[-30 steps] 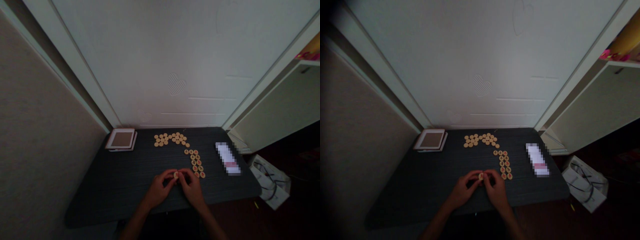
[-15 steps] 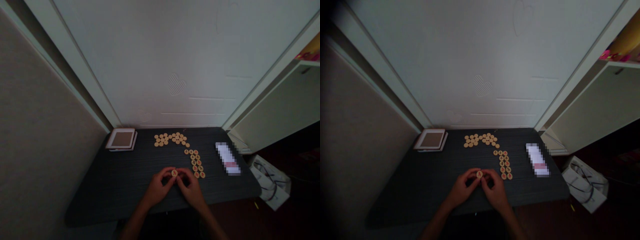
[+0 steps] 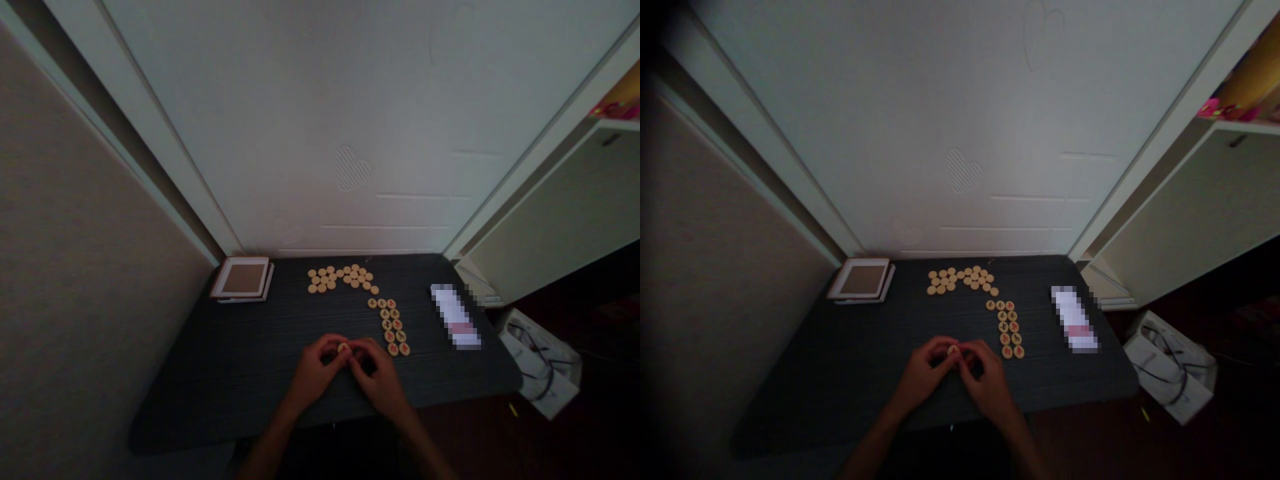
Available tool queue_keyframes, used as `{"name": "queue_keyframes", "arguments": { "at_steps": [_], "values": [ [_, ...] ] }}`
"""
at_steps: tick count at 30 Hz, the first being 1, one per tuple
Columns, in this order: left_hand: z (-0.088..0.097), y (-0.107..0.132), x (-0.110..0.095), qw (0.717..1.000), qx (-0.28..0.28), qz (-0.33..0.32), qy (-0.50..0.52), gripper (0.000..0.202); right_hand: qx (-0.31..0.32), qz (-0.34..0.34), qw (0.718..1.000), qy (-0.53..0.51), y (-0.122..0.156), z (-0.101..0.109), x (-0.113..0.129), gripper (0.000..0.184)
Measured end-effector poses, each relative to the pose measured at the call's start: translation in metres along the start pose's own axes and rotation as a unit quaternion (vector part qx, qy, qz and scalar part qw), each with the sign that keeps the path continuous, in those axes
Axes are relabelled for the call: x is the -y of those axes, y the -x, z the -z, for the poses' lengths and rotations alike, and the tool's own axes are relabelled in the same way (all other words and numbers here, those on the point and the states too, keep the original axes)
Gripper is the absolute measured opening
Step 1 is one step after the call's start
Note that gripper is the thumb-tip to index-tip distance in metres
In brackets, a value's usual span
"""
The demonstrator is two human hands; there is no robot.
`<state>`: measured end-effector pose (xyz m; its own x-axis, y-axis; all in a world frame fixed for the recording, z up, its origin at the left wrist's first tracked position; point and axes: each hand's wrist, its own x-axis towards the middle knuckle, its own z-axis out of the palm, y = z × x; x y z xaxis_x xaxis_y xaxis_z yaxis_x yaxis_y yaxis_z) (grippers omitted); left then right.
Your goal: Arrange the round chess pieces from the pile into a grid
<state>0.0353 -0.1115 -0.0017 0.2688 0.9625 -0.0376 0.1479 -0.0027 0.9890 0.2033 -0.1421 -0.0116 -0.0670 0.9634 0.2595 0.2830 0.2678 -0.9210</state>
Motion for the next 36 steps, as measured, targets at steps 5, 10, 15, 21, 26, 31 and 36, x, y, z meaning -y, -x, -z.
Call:
{"name": "queue_keyframes", "arguments": {
  "at_steps": [5, 10, 15, 21, 26, 31, 36],
  "values": [
    [-0.001, 0.000, -0.003, 1.000, 0.003, -0.005, -0.006, 0.019, -0.007, 0.024, 0.999, 0.030, 0.002, -0.004, -0.004, 0.022],
    [0.000, 0.001, -0.004, 0.999, 0.007, -0.019, -0.038, 0.021, -0.012, 0.009, 0.999, 0.042, 0.002, -0.005, -0.003, 0.017],
    [0.000, 0.003, -0.006, 0.999, 0.008, -0.031, -0.029, 0.023, -0.020, -0.013, 0.999, 0.038, 0.001, -0.003, 0.002, 0.018],
    [-0.002, 0.004, -0.009, 0.999, 0.011, -0.040, -0.015, 0.027, -0.033, -0.005, 0.999, 0.033, 0.001, -0.003, 0.001, 0.020],
    [-0.002, 0.004, -0.008, 0.999, 0.006, -0.037, -0.016, 0.028, -0.036, -0.005, 0.999, 0.032, 0.001, -0.003, -0.001, 0.022],
    [-0.003, 0.000, -0.002, 0.999, -0.016, -0.023, -0.022, 0.025, -0.020, 0.021, 0.999, 0.032, 0.002, -0.002, -0.003, 0.024],
    [-0.003, -0.002, 0.002, 0.999, -0.027, -0.016, -0.012, 0.023, -0.012, 0.035, 0.999, 0.035, 0.004, -0.004, -0.005, 0.025]
  ]
}}
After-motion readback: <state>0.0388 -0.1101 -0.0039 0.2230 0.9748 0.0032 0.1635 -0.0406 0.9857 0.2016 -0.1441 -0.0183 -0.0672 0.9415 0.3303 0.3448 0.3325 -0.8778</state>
